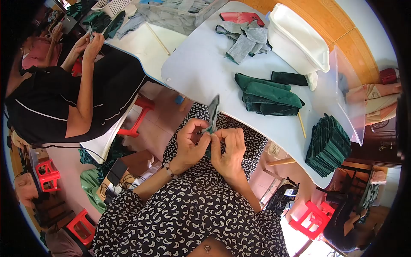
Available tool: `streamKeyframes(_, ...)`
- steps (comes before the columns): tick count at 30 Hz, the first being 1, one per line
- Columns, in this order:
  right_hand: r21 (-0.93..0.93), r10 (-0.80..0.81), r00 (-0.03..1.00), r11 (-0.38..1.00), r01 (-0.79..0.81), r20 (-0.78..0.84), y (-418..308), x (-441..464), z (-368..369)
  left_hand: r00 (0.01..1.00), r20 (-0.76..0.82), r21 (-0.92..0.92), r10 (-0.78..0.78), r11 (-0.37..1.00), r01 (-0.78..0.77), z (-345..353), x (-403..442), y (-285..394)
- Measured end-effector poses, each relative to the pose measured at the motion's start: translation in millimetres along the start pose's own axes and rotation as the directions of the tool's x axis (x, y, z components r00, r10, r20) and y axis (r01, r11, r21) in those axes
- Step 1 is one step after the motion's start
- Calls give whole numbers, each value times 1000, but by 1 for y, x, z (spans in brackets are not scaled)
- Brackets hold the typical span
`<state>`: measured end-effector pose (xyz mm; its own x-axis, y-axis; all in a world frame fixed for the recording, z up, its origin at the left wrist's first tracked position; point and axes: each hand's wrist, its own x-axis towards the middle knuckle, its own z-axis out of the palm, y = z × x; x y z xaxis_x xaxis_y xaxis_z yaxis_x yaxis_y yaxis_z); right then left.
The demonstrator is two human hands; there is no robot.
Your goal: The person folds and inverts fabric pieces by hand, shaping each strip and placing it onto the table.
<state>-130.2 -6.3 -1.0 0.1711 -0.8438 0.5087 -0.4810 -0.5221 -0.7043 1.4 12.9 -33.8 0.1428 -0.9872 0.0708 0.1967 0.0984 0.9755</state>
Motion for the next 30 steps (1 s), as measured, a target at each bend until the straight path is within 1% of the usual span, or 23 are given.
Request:
streamKeyframes(1,-27,-37,999,999,36,-13,0,0,0,1000,-1,-28,-21,999,21,1,0,-1)
streamKeyframes(2,-28,-35,999,999,35,-9,0,0,-1,999,0,-56,-41,998,41,2,0,0)
streamKeyframes(6,17,-70,998,997,70,-2,0,1,-5,1000,24,-20,-17,1000,18,5,2,14)
streamKeyframes(7,102,44,999,994,-43,-10,-1,0,-7,999,37,5,21,1000,-21,5,4,15)
streamKeyframes(9,269,257,966,931,-246,-4,-1,0,-10,995,58,25,78,997,-80,6,8,16)
streamKeyframes(10,267,282,959,924,-273,2,-2,1,-13,994,76,1,80,997,-80,6,8,14)
streamKeyframes(11,244,266,964,936,-255,-13,-2,4,-16,992,96,-24,87,996,-85,6,10,11)
streamKeyframes(12,253,234,972,940,-227,0,0,4,-17,993,85,-40,81,996,-78,7,9,7)
streamKeyframes(13,259,204,979,945,-200,12,3,4,-17,989,98,-47,107,994,-103,5,10,5)
streamKeyframes(14,276,248,969,931,-239,4,2,4,-17,990,115,-14,86,996,-85,3,11,4)
streamKeyframes(15,272,234,972,937,-221,-14,2,6,-20,990,129,21,62,998,-65,4,12,4)
streamKeyframes(16,173,127,990,978,-113,-67,3,8,-22,990,108,33,86,995,-90,8,13,5)
streamKeyframes(17,69,18,994,998,-10,-105,4,9,-24,988,117,30,99,994,-103,12,15,6)
streamKeyframes(18,-2,-61,988,998,61,-141,3,10,-24,992,87,9,89,996,-90,18,16,13)
streamKeyframes(19,-3,-63,987,998,63,-147,3,10,-24,996,56,-11,74,997,-74,22,16,18)
streamKeyframes(21,10,-128,968,991,134,-215,2,7,-23,992,78,6,99,995,-99,24,15,20)
streamKeyframes(22,8,-137,971,990,142,-194,3,8,-27,988,93,20,123,992,-126,25,15,20)
streamKeyframes(23,9,-135,971,990,139,-196,5,9,-30,988,95,21,121,992,-124,25,14,20)
streamKeyframes(25,73,-146,981,985,156,-125,10,10,-36,985,128,8,119,993,-121,27,12,18)
streamKeyframes(26,73,-138,982,986,148,-126,10,9,-37,985,132,10,112,993,-114,26,12,16)
streamKeyframes(28,226,96,989,972,-69,-109,8,5,-40,984,172,-23,53,998,-50,25,15,14)
streamKeyframes(29,301,209,974,937,-176,-84,7,4,-41,985,169,-20,44,999,-41,26,16,14)
streamKeyframes(30,329,303,947,910,-254,-105,3,6,-39,980,184,-17,76,997,-74,30,18,14)
